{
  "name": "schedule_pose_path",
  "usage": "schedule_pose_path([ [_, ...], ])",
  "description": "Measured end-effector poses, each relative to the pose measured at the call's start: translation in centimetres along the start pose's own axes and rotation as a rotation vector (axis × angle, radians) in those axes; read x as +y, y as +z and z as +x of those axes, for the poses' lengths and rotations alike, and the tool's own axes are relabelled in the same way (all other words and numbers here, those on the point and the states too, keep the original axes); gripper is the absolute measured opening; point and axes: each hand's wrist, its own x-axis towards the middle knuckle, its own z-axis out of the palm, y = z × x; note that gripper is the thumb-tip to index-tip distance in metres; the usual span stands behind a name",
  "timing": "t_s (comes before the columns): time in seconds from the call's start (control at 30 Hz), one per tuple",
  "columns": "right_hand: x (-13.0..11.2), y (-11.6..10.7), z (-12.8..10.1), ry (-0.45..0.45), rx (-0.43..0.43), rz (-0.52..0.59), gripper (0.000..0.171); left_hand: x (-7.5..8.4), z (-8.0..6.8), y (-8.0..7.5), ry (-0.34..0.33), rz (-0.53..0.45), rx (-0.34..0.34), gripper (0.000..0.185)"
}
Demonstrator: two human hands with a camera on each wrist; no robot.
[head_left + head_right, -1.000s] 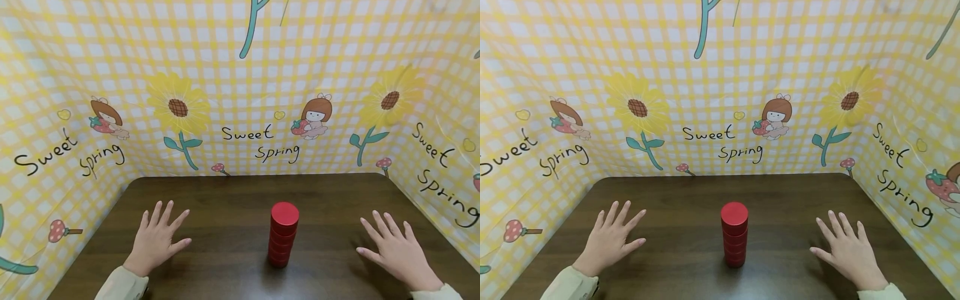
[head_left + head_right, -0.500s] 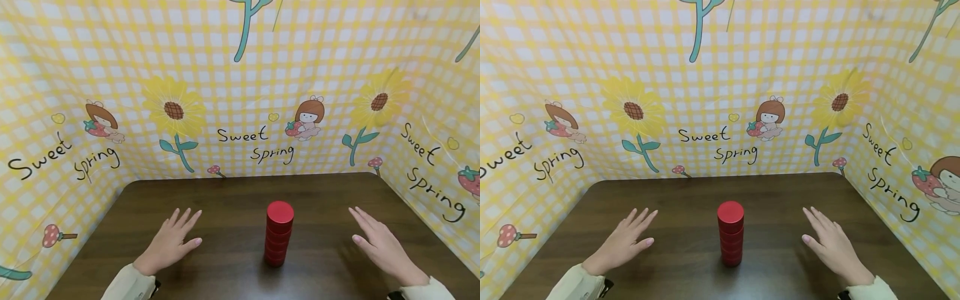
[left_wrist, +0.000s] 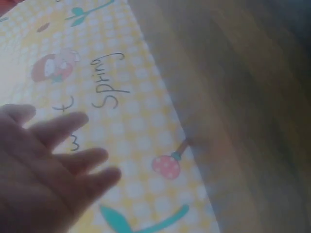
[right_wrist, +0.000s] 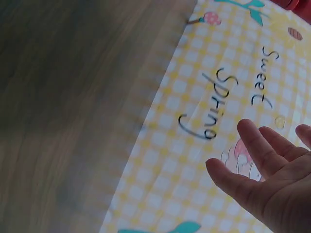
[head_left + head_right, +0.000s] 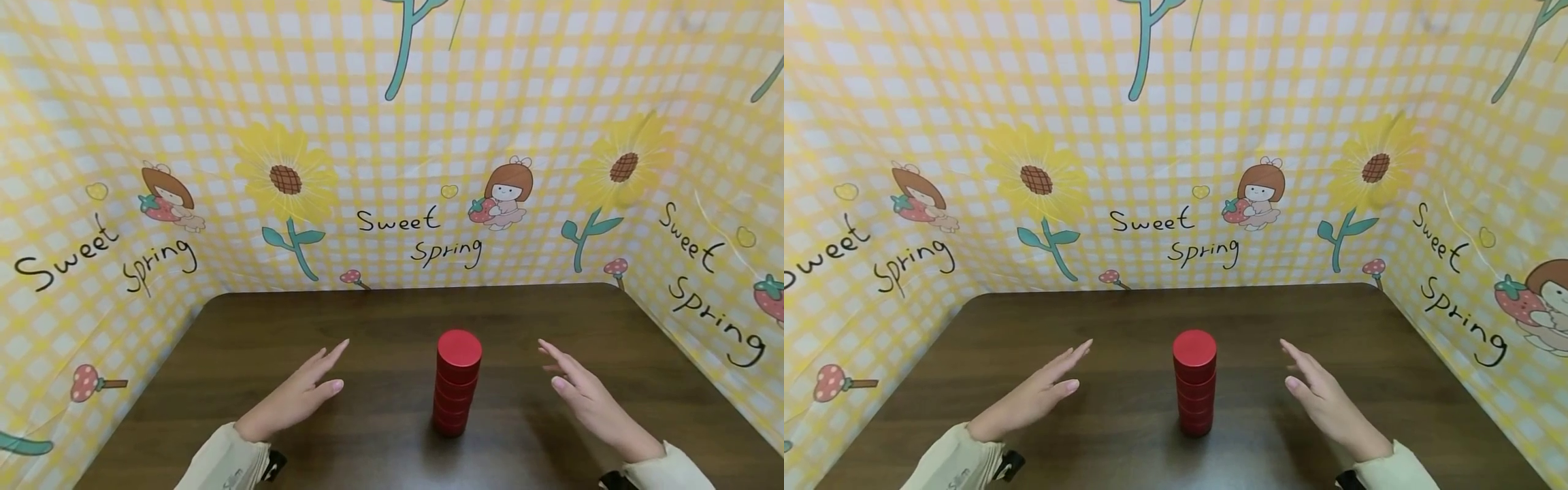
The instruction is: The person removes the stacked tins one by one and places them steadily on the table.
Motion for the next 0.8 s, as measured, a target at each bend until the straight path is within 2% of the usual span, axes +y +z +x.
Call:
schedule_pose_path([
  [0.13, -0.7, 0.8, 0.8, -0.054, 0.002, 0.053, 0.053, 0.6, 0.7, -1.1, 0.026, -0.047, -0.048, 0.059],
  [0.3, -1.4, 1.4, 1.4, -0.067, -0.016, 0.097, 0.048, 1.2, 2.0, -2.1, 0.058, -0.11, -0.112, 0.059],
  [0.4, -1.7, 1.8, 1.8, -0.074, -0.023, 0.123, 0.046, 1.6, 2.9, -1.5, 0.082, -0.141, -0.14, 0.06],
  [0.5, -1.9, 2.3, 2.4, -0.083, -0.028, 0.151, 0.046, 2.1, 3.8, -0.6, 0.1, -0.155, -0.141, 0.058],
  [0.8, -2.8, 4.0, 3.7, -0.119, -0.023, 0.212, 0.043, 3.6, 6.3, 2.4, 0.106, -0.131, -0.144, 0.05],
])
